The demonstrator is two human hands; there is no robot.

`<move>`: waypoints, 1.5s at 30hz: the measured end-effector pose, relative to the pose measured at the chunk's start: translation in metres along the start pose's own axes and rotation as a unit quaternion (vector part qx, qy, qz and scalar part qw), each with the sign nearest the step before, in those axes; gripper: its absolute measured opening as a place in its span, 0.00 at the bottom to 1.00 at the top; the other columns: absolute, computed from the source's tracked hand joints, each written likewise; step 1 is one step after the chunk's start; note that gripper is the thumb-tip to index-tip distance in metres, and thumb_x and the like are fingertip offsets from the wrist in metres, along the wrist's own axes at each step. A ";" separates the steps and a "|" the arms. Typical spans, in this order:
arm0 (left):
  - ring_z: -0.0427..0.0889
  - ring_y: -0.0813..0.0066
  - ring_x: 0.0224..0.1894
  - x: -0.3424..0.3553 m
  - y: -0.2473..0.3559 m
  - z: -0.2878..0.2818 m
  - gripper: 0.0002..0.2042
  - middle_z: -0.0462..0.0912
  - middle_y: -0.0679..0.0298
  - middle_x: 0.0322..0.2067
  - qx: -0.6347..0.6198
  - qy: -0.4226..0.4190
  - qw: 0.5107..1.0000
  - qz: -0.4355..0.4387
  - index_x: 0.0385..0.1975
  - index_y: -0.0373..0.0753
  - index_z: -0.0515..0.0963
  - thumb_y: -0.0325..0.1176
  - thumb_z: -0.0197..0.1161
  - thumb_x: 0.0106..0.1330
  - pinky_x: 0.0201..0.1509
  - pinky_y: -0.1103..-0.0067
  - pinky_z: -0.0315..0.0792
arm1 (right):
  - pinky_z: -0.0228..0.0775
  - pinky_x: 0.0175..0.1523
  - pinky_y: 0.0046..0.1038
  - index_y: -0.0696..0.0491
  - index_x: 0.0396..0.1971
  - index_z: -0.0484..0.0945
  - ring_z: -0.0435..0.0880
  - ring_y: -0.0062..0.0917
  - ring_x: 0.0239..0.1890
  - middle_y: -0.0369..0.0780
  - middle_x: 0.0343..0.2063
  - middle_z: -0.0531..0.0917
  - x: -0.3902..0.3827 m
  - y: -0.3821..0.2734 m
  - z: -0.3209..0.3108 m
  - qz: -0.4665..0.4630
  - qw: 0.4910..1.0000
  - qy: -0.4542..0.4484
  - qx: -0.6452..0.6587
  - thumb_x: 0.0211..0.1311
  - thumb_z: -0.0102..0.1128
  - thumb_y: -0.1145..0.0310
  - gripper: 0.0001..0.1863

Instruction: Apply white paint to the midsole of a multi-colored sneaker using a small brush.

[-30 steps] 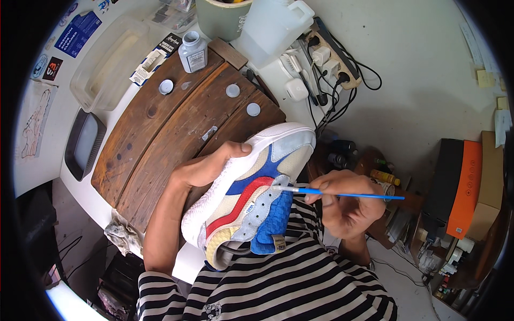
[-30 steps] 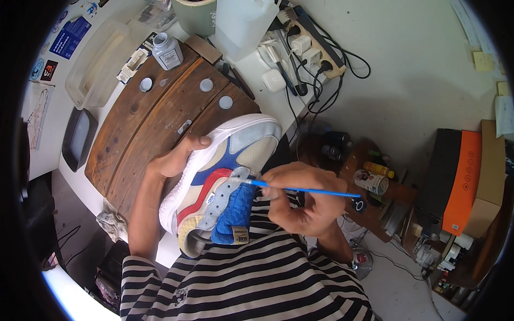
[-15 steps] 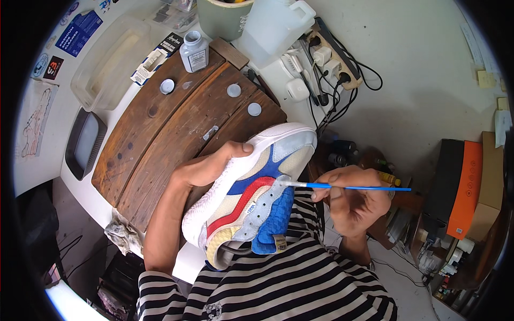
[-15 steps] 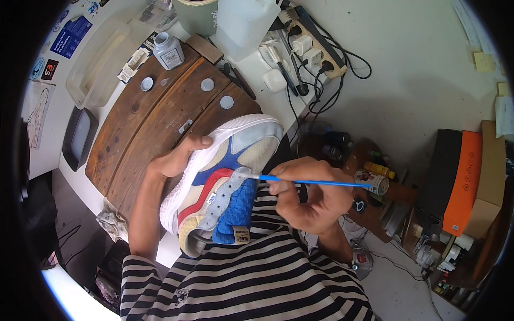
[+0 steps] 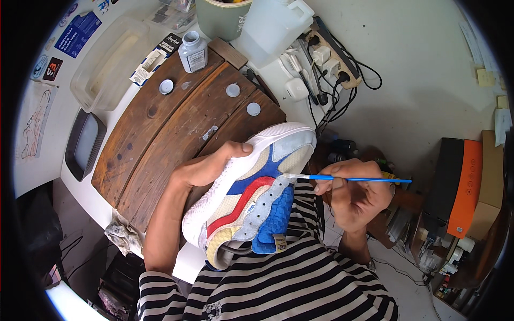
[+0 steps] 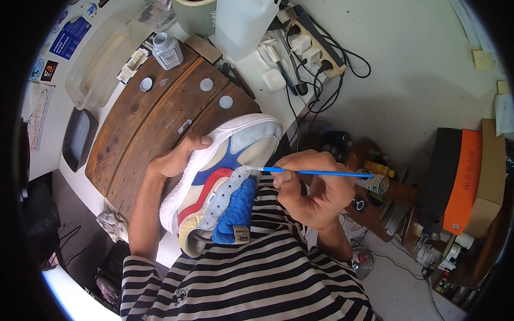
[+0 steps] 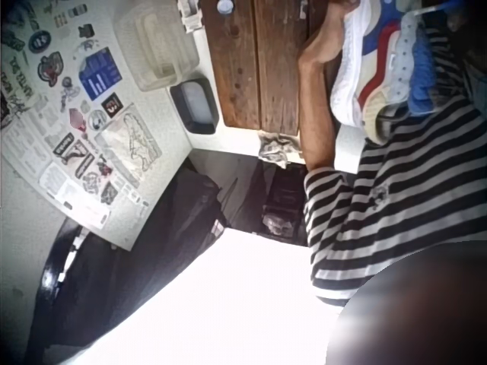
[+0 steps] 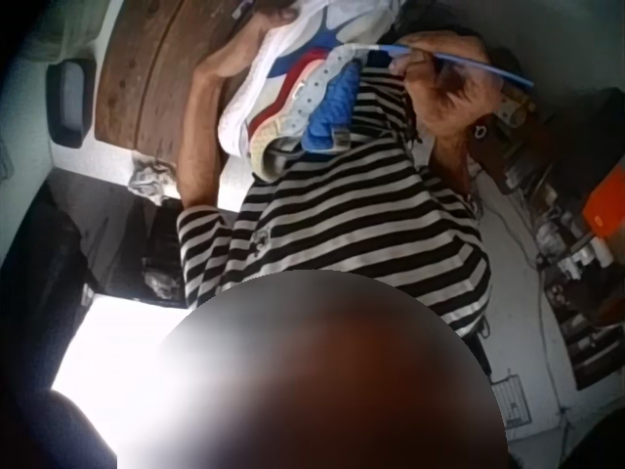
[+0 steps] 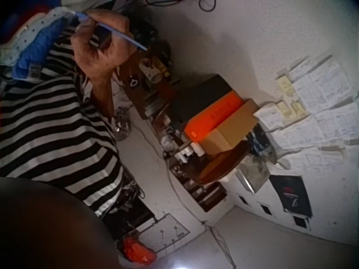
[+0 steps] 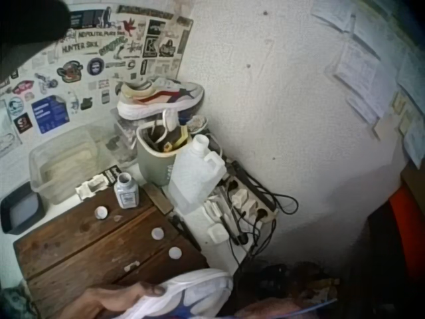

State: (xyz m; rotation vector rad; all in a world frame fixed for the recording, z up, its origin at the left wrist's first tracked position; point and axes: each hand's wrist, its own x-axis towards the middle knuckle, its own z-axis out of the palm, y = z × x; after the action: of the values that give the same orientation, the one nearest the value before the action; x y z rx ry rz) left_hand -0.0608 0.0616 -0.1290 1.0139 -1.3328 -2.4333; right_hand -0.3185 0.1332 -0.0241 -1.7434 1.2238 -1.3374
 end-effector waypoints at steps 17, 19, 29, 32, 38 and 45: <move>0.80 0.72 0.52 -0.003 0.007 0.001 0.34 0.81 0.56 0.55 -0.016 -0.011 1.000 0.005 0.64 0.32 0.73 0.59 0.43 0.76 0.61 0.80 0.72 | 0.80 0.35 0.21 0.66 0.38 0.78 0.87 0.23 0.26 0.47 0.28 0.86 -0.004 0.006 -0.010 0.016 0.999 0.008 0.042 0.56 0.59 0.89 0.09; 0.80 0.72 0.51 -0.003 0.009 0.002 0.34 0.81 0.56 0.55 -0.017 -0.008 1.000 -0.004 0.63 0.31 0.73 0.58 0.43 0.76 0.61 0.80 0.72 | 0.80 0.34 0.21 0.66 0.38 0.78 0.87 0.22 0.26 0.47 0.29 0.87 -0.005 0.002 -0.006 0.011 0.998 0.014 0.059 0.56 0.59 0.89 0.09; 0.82 0.70 0.49 0.000 0.003 0.000 0.35 0.82 0.53 0.53 -0.027 -0.016 0.999 0.010 0.63 0.29 0.73 0.59 0.44 0.75 0.58 0.79 0.74 | 0.80 0.33 0.21 0.66 0.37 0.78 0.87 0.23 0.26 0.49 0.31 0.87 -0.010 0.005 -0.008 0.026 0.996 0.028 0.076 0.57 0.59 0.89 0.08; 0.82 0.69 0.48 -0.005 0.006 0.001 0.36 0.83 0.51 0.52 -0.039 -0.015 0.999 0.003 0.62 0.27 0.73 0.59 0.44 0.75 0.57 0.78 0.75 | 0.81 0.32 0.22 0.65 0.40 0.77 0.86 0.23 0.24 0.49 0.29 0.86 -0.009 0.009 -0.006 -0.026 0.999 -0.036 0.031 0.60 0.60 0.88 0.09; 0.84 0.68 0.46 -0.010 -0.004 0.005 0.35 0.84 0.49 0.51 -0.078 0.003 0.997 0.027 0.59 0.23 0.74 0.57 0.44 0.76 0.56 0.76 0.76 | 0.79 0.25 0.26 0.63 0.39 0.72 0.83 0.27 0.19 0.52 0.25 0.83 -0.001 0.001 -0.028 0.044 0.977 0.092 0.187 0.65 0.57 0.79 0.06; 0.83 0.65 0.52 -0.040 0.008 0.026 0.32 0.84 0.51 0.53 -0.104 0.096 0.967 0.210 0.59 0.23 0.74 0.51 0.41 0.76 0.58 0.73 0.75 | 0.66 0.24 0.24 0.57 0.42 0.70 0.69 0.23 0.19 0.41 0.26 0.76 0.002 -0.008 -0.054 0.103 0.927 0.173 0.317 0.70 0.55 0.68 0.08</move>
State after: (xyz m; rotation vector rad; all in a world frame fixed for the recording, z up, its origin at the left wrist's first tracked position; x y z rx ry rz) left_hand -0.0485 0.0931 -0.0944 0.7944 -1.0718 -2.0476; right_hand -0.3676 0.1380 -0.0007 -0.9290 0.9567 -1.7123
